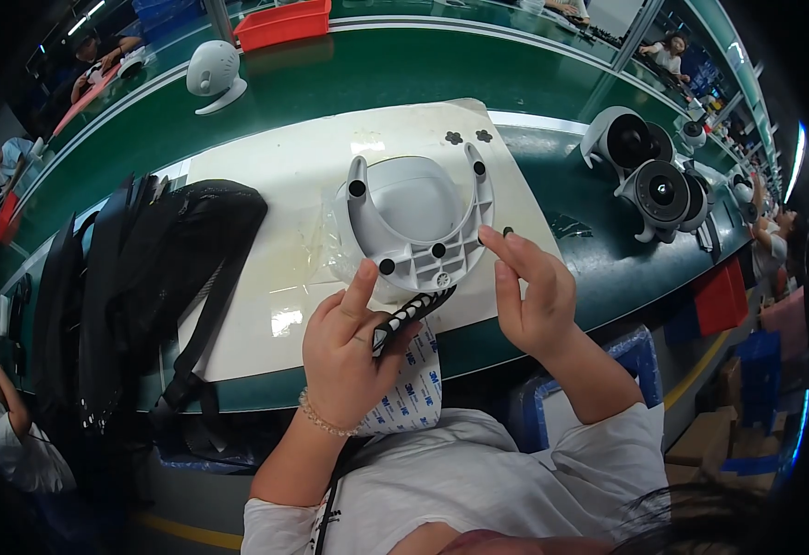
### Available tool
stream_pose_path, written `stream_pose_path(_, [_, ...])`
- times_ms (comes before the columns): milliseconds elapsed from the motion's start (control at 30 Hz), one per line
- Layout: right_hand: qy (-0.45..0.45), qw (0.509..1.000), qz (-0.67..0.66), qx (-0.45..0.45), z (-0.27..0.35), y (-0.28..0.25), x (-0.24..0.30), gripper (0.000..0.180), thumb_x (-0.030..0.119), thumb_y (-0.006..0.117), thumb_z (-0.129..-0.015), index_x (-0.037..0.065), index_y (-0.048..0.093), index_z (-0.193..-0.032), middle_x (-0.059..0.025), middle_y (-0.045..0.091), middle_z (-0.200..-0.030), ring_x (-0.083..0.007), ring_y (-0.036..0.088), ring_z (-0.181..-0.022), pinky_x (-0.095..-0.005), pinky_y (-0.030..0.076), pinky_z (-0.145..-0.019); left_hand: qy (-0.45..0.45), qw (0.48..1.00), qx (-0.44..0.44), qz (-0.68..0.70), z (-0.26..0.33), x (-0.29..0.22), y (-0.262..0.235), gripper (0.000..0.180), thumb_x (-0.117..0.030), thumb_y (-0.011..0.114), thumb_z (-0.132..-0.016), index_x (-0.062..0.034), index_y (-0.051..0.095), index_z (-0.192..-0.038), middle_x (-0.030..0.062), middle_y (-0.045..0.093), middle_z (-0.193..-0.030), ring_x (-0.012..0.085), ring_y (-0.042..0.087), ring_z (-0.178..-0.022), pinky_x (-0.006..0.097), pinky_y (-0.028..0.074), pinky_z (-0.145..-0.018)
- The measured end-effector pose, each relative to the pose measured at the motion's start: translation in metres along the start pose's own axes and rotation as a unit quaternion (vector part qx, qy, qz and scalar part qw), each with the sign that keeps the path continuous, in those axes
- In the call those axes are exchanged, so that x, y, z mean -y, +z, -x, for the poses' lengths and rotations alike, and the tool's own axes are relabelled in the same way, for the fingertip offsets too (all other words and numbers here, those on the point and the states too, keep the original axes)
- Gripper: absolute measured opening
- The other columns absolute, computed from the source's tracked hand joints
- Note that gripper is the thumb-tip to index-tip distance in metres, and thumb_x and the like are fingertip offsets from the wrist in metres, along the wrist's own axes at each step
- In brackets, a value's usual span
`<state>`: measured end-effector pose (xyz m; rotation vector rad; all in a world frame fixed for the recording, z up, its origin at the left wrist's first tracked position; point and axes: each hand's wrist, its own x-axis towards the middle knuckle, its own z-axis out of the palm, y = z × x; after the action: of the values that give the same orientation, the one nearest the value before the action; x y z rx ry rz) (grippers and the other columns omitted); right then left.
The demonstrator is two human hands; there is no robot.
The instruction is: Assembling the base components and rubber feet of security cameras on a production line.
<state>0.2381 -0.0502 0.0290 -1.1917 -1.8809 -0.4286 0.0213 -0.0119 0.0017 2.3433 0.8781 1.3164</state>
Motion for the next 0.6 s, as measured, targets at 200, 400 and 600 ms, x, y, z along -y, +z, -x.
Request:
stream_pose_path(200, [0.166,0.964,-0.208,-0.003,0.007,-0.005,0.014,0.03,0.01,0.064,-0.08,0.009,0.053,-0.108,-0.0178,0.039,-0.135,-0.0241,0.052,-0.108,-0.0303,0.042,-0.075,-0.018,1.0,-0.003,0.004,0.0,-0.001,0.0,0.019,-0.009,0.075,-0.061,0.001,0.06,-0.068,0.0135,0.043,-0.135,0.0241,0.055,-0.063,0.033,0.046,-0.063])
stream_pose_path(400, [0.22,0.952,-0.212,0.019,-0.009,0.009,0.026,0.011,0.021,0.065,-0.082,0.012,0.063,-0.087,-0.0164,0.024,-0.143,-0.0303,0.021,-0.133,-0.0444,0.02,-0.103,-0.016,1.0,-0.001,0.013,0.0,0.0,0.0,0.017,-0.009,0.074,-0.062,0.0004,0.06,-0.066,0.014,0.043,-0.135,0.0243,0.056,-0.064,0.033,0.046,-0.06])
stream_pose_path(600, [0.221,0.937,-0.271,0.028,-0.009,0.021,0.028,0.01,0.018,0.066,-0.08,0.01,0.066,-0.086,-0.0157,0.03,-0.142,-0.0347,0.017,-0.134,-0.0439,0.017,-0.107,-0.019,1.0,0.007,0.011,-0.001,-0.002,-0.002,0.018,-0.009,0.074,-0.062,0.0006,0.06,-0.065,0.0119,0.044,-0.134,0.0251,0.056,-0.063,0.034,0.046,-0.06])
